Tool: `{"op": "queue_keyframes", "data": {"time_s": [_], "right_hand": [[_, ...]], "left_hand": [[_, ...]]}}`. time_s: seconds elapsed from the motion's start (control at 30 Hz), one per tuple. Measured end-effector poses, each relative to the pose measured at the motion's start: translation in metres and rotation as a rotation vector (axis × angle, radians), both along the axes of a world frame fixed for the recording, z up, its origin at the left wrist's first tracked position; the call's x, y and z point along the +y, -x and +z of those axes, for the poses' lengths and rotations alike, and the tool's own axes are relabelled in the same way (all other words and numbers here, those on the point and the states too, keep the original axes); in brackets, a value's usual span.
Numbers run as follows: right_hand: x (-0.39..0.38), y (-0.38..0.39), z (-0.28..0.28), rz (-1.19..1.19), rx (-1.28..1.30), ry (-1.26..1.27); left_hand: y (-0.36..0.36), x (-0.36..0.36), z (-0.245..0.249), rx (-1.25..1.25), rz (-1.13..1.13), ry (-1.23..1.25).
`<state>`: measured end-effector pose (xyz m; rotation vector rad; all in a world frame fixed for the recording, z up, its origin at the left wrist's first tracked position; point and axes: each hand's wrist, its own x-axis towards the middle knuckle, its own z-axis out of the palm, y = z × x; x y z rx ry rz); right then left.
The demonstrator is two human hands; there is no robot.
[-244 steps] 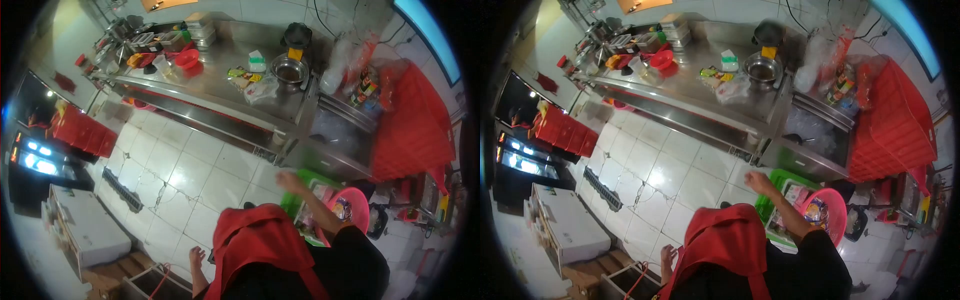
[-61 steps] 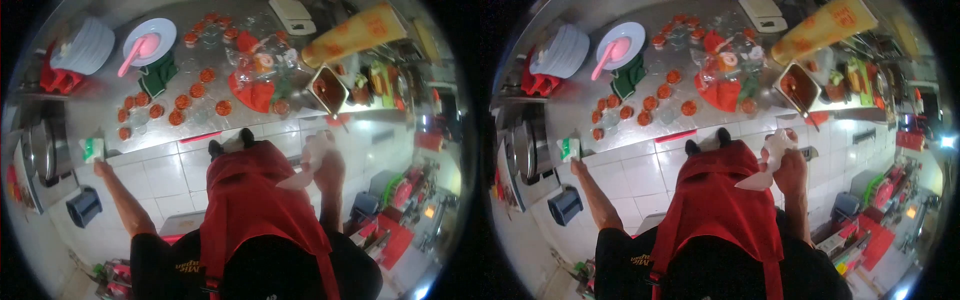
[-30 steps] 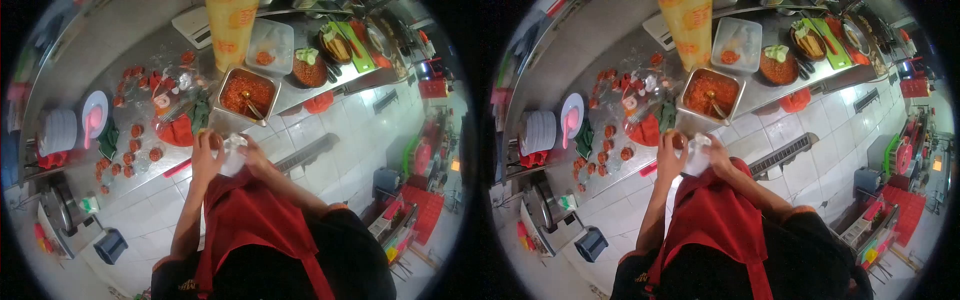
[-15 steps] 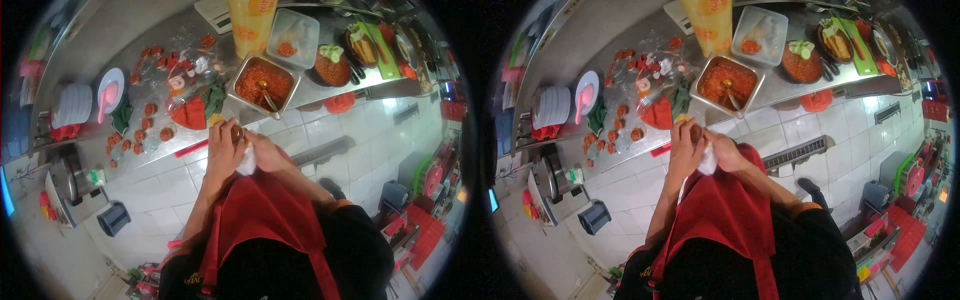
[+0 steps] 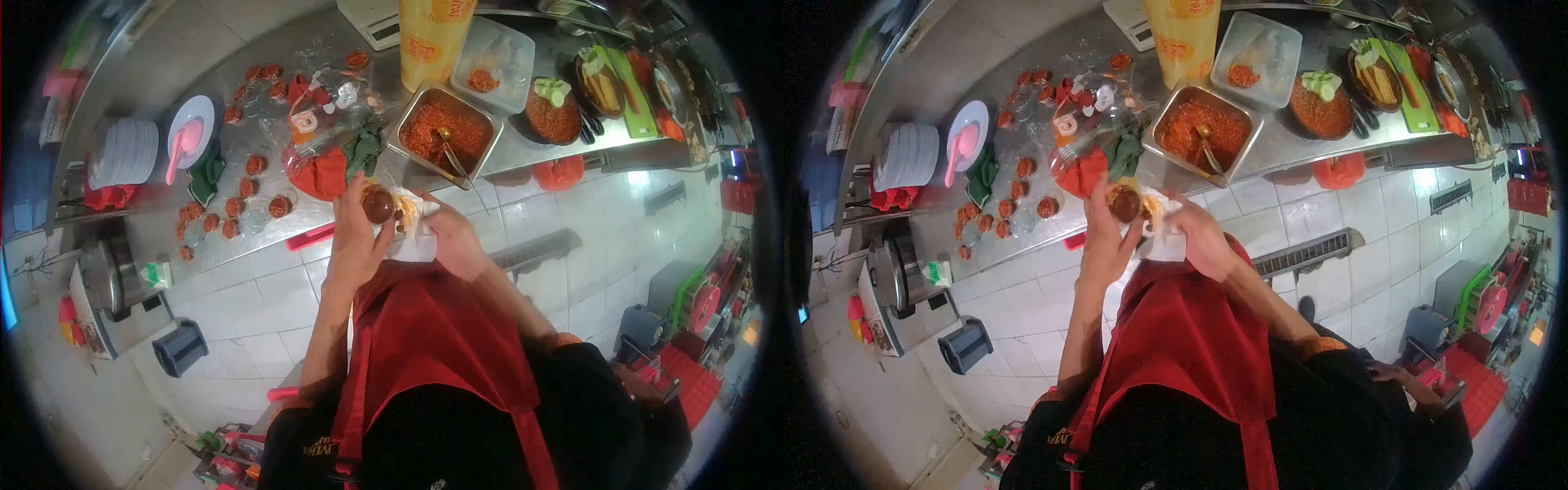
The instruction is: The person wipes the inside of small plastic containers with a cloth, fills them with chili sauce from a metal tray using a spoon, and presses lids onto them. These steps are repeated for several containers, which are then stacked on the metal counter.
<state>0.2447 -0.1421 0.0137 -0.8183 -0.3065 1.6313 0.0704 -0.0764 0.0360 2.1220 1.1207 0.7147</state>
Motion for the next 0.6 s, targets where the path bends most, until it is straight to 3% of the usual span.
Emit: {"op": "queue_keyframes", "data": {"time_s": [0.1, 0.2, 0.23, 0.3, 0.33, 0.37, 0.43, 0.47, 0.53, 0.57, 0.6], "right_hand": [[-0.006, 0.0, -0.009, 0.14, -0.121, 0.034], [0.001, 0.004, -0.025, -0.033, -0.682, -0.296], [0.006, 0.004, -0.041, -0.037, -0.682, -0.296], [0.011, 0.006, -0.065, 0.067, -0.269, 0.037], [0.016, 0.011, -0.045, -0.071, 0.065, 0.048], [0.018, 0.01, -0.021, -0.073, 0.069, 0.043], [0.02, 0.01, 0.016, -0.169, -0.235, -0.013], [0.019, 0.01, 0.018, -0.165, -0.231, -0.016], [0.012, 0.008, 0.021, -0.1, -0.742, -0.275], [0.009, 0.012, 0.023, -0.1, -0.742, -0.281], [0.005, 0.017, 0.026, -0.135, -0.462, -0.169]], "left_hand": [[0.008, 0.003, 0.002, -0.049, 0.031, 0.104], [0.009, -0.004, 0.002, -0.162, -0.043, 0.178], [0.008, -0.004, 0.001, -0.16, -0.046, 0.176], [0.006, -0.006, 0.0, -0.227, -0.129, 0.259], [0.006, -0.006, 0.003, -0.224, -0.132, 0.255], [0.006, -0.007, 0.01, -0.319, -0.128, 0.285], [0.008, -0.006, 0.019, -0.412, -0.118, 0.309], [0.013, -0.005, 0.022, -0.262, -0.109, 0.277], [0.016, -0.005, 0.024, -0.11, -0.097, 0.246], [0.015, -0.001, 0.024, -0.121, -0.136, 0.113], [0.014, 0.003, 0.025, -0.132, -0.175, -0.02]]}}
